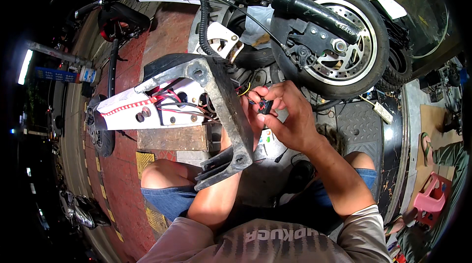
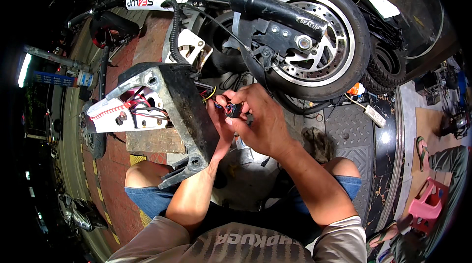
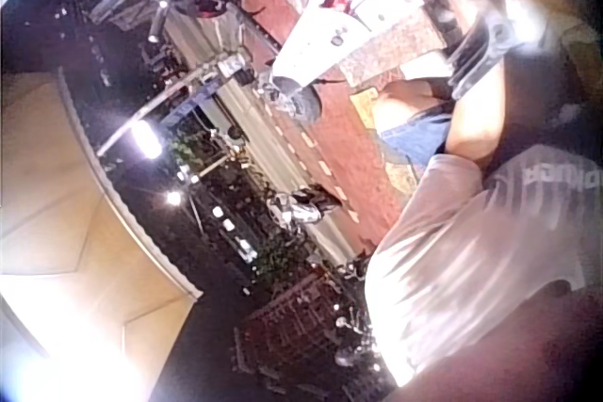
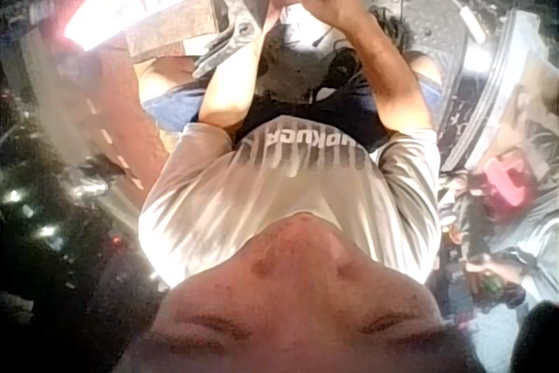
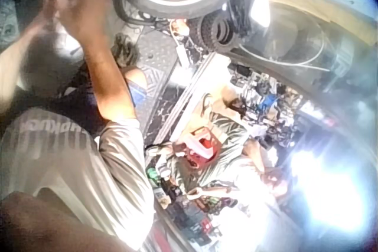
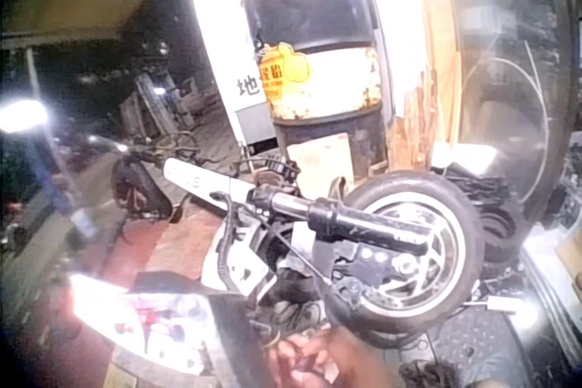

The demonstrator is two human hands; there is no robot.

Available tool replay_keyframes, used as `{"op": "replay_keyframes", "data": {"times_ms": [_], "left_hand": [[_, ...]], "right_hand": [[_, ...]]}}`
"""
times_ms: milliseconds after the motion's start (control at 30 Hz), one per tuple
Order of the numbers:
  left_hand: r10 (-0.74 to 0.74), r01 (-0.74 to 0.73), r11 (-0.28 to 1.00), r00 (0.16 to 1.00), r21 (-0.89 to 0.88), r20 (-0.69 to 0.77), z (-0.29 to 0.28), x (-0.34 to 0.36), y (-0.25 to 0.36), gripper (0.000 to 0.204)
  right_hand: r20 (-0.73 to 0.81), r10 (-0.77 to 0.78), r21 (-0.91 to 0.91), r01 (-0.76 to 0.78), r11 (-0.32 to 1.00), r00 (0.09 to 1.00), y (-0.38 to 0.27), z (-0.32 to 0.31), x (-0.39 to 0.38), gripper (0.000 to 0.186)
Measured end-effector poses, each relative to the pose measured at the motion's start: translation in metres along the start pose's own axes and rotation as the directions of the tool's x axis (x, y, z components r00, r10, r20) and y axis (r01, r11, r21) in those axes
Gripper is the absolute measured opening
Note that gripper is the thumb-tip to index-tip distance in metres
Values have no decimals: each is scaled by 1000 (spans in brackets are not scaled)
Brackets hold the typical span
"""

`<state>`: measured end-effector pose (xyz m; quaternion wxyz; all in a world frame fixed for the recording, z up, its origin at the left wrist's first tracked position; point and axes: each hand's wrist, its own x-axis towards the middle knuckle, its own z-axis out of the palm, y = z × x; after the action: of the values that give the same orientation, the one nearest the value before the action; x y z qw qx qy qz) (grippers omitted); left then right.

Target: The person connects and organizes electrical wires inside the front compartment of an electric scooter using their hands.

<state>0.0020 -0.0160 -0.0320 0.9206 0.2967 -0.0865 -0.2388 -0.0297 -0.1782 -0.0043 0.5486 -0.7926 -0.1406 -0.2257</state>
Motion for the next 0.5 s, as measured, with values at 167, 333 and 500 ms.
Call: {"op": "replay_keyframes", "data": {"times_ms": [167,333,500], "left_hand": [[-13,8,996,998,-90,-55,-6,0,-4,28],[-49,44,992,998,-114,-36,8,1,3,26],[5,-9,998,997,-54,-73,0,0,0,27]], "right_hand": [[42,28,76,-32,997,999,-3,-2,-1,40],[49,54,206,-63,977,997,-2,-1,-4,37],[42,68,154,-74,985,997,1,2,-5,44]]}}
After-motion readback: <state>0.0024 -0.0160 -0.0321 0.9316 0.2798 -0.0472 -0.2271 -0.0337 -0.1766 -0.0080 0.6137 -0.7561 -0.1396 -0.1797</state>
